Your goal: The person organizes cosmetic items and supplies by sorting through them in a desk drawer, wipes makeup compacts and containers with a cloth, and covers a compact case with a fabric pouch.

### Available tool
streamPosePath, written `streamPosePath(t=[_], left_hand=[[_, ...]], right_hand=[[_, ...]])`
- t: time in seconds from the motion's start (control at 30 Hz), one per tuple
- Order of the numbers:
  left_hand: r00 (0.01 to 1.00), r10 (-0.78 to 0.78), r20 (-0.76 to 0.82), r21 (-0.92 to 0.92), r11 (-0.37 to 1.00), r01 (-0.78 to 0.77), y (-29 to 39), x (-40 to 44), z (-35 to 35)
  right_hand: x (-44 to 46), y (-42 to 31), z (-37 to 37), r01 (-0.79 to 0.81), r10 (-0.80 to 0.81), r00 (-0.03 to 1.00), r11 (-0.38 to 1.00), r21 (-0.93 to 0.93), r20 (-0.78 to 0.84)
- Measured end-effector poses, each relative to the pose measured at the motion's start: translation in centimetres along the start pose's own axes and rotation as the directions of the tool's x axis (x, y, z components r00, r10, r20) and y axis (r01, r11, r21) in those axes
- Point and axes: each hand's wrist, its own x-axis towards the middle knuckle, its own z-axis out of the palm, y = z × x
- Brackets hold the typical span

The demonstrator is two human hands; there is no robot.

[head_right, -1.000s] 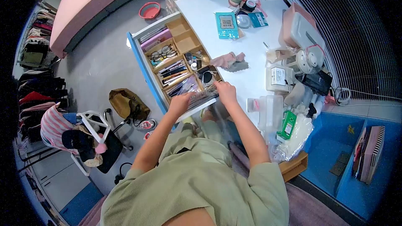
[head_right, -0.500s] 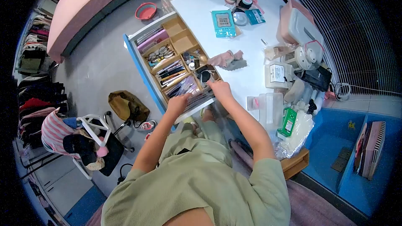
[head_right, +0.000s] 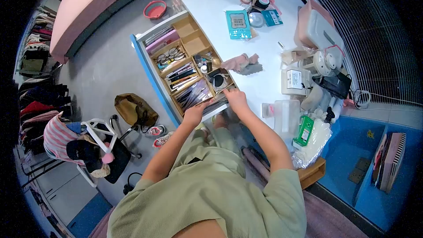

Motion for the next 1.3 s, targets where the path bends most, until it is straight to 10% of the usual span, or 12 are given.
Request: streamPosePath(t=[0.5,0.8,1.0,1.3], left_hand=[[1.000,-0.016,-0.016,0.131,0.991,0.018,-0.5,-1.3,0.1],[0.999,-0.035,-0.007,0.074,0.997,0.035,-0.1,1.6,3.8],[0.999,-0.004,-0.040,0.060,0.998,0.007,0.5,2.8,4.0],[0.999,-0.005,0.036,0.074,0.997,0.002,2.2,4.9,3.8]], right_hand=[[-0.1,-1.1,0.5,0.092,-0.069,0.987,0.983,0.157,-0.145],[1.0,0.1,3.4,-0.095,0.097,0.989,0.995,-0.026,0.112],[0.7,-0.7,1.3,0.182,-0.181,0.982,0.983,0.021,-0.061],[-0.7,-0.9,3.9,-0.097,0.093,0.994,0.993,0.072,0.062]])
